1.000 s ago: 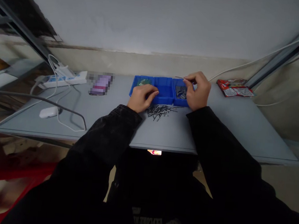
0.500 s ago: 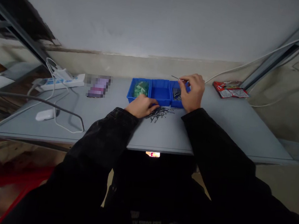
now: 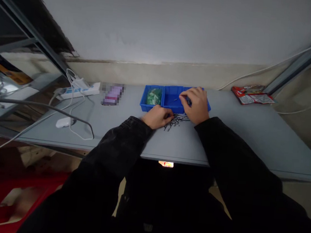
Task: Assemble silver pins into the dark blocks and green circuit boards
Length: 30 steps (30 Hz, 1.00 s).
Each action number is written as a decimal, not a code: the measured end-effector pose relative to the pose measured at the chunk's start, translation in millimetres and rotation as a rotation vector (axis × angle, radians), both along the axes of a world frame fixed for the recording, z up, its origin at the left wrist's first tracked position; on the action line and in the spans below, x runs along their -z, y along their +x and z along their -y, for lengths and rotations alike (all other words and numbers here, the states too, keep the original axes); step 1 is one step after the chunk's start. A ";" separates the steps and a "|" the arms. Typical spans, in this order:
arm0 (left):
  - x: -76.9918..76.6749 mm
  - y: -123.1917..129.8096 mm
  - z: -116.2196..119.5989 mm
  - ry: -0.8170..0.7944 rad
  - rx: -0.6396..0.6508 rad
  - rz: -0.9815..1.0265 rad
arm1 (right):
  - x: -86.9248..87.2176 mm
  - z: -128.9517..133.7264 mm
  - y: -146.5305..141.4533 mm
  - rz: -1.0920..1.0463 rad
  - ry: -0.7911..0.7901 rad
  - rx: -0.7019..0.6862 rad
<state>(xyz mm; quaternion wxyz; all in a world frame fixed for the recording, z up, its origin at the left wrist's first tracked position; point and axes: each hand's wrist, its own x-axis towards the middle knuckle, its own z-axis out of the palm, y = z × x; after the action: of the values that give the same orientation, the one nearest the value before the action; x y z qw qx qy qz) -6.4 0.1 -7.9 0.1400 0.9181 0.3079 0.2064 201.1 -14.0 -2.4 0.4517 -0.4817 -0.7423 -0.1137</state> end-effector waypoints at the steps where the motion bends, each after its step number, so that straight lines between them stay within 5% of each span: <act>1: 0.3 -0.1 -0.1 0.001 0.001 0.007 | 0.6 0.2 -1.2 0.002 0.007 -0.012; 13: -3.0 -2.0 4.2 0.013 -0.029 0.204 | -1.3 5.7 -5.2 -0.005 0.039 -0.043; 24: 0.8 -2.2 1.4 0.029 -0.100 0.437 | -3.2 13.6 -10.5 0.140 -0.034 -0.270; 30: -1.9 -2.7 4.2 -0.048 -0.074 0.471 | 0.5 9.7 -9.6 0.145 -0.068 -0.273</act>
<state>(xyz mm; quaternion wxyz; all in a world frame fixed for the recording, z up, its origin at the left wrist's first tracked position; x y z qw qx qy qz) -9.1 -4.1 -6.0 0.2220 0.8292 0.3049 0.4125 191.5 -23.7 -2.9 0.3916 -0.3821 -0.8349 -0.0605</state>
